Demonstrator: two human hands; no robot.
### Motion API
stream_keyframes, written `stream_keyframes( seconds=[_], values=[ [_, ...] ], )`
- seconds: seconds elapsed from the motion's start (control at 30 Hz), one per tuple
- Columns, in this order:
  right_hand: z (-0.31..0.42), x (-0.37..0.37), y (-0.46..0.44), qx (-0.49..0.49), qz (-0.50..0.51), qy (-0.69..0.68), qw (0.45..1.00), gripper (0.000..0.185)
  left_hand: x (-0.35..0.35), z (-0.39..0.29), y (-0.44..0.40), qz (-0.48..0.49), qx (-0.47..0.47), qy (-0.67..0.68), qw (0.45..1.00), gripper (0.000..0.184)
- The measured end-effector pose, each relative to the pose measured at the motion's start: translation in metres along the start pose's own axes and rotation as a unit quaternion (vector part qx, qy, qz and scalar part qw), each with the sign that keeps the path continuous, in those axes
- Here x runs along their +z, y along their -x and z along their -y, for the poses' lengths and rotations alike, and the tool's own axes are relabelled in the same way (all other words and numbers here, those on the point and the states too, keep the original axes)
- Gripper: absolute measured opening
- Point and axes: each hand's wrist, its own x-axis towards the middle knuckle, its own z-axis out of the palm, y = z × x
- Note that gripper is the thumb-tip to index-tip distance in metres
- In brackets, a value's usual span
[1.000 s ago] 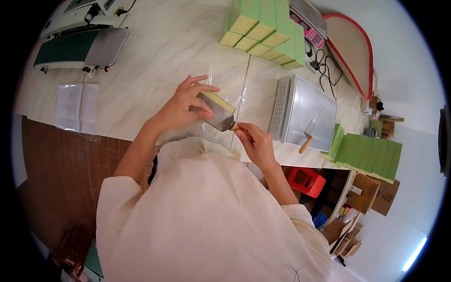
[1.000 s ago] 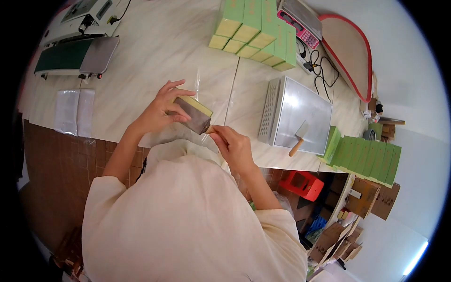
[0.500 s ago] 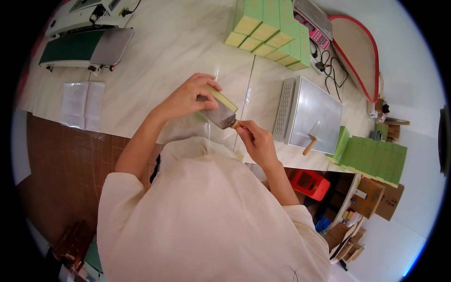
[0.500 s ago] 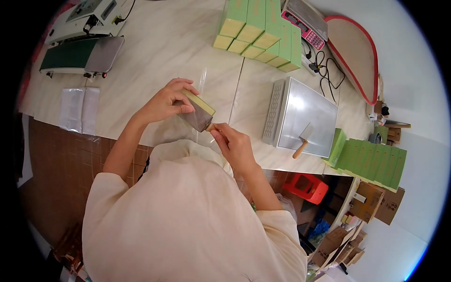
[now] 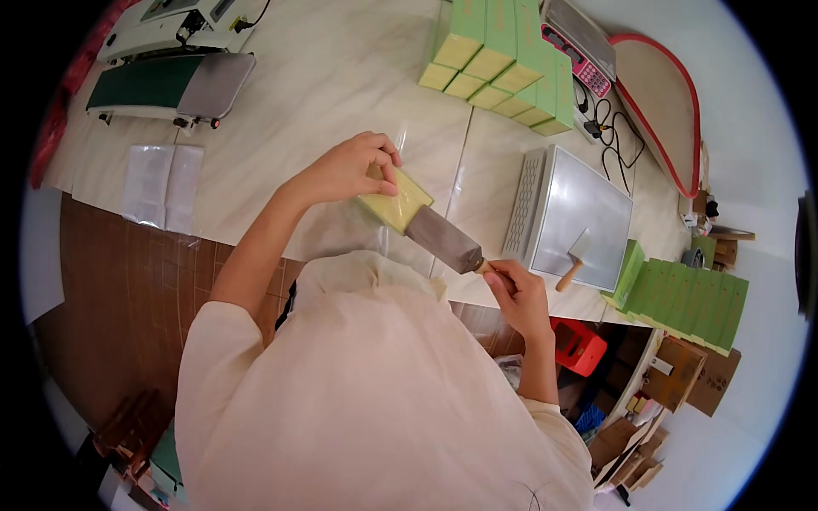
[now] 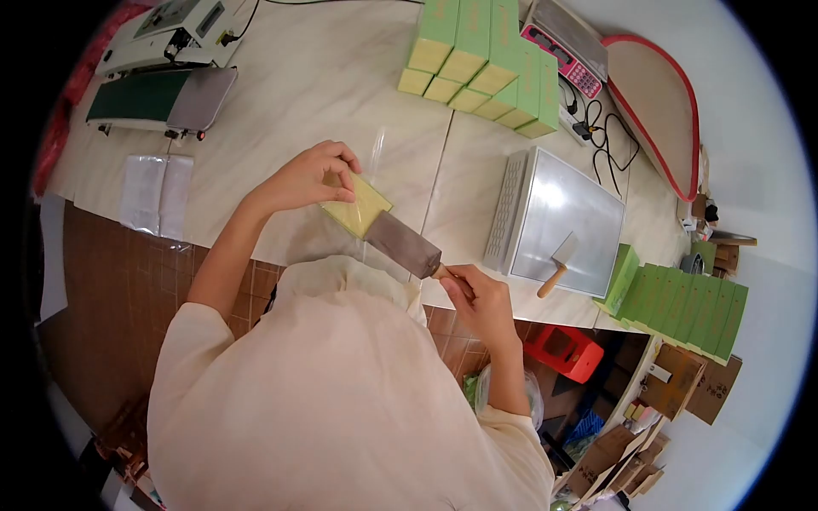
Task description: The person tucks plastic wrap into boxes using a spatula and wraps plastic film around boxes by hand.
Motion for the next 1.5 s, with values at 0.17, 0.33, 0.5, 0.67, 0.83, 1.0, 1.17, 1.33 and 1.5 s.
stream_keyframes(
  seconds=[0.17,0.33,0.5,0.67,0.83,1.0,1.17,1.33,1.5],
  values=[
    [0.006,0.019,-0.007,-0.033,0.029,-0.053,0.998,0.016,0.0,0.004,-0.003,0.004,0.018,0.006,1.0,0.016],
    [0.017,0.051,-0.033,-0.112,0.04,-0.06,0.991,0.017,0.002,0.022,-0.002,-0.024,0.012,0.02,0.999,0.018],
    [0.014,0.052,-0.04,-0.121,0.012,-0.04,0.992,0.016,0.028,0.054,0.009,-0.15,0.009,0.411,0.899,0.054],
    [0.022,0.05,-0.043,-0.096,-0.002,0.018,0.995,0.016,0.069,0.07,0.008,-0.271,0.066,0.382,0.881,0.078],
    [0.022,0.054,-0.039,-0.122,-0.047,0.072,0.989,0.02,0.073,0.082,-0.002,-0.335,0.08,0.28,0.896,0.085],
    [0.017,0.052,-0.031,-0.12,-0.069,0.106,0.985,0.022,0.071,0.089,-0.007,-0.348,0.08,0.288,0.889,0.083],
    [0.017,0.044,-0.016,-0.081,-0.045,0.096,0.991,0.025,0.069,0.089,-0.01,-0.361,0.075,0.3,0.88,0.077],
    [0.014,0.035,0.002,-0.047,-0.031,0.125,0.991,0.026,0.071,0.094,-0.017,-0.373,0.095,0.33,0.862,0.065],
    [0.003,0.031,0.013,-0.073,-0.056,0.112,0.989,0.026,0.073,0.096,-0.018,-0.368,0.108,0.351,0.854,0.067]
  ],
)
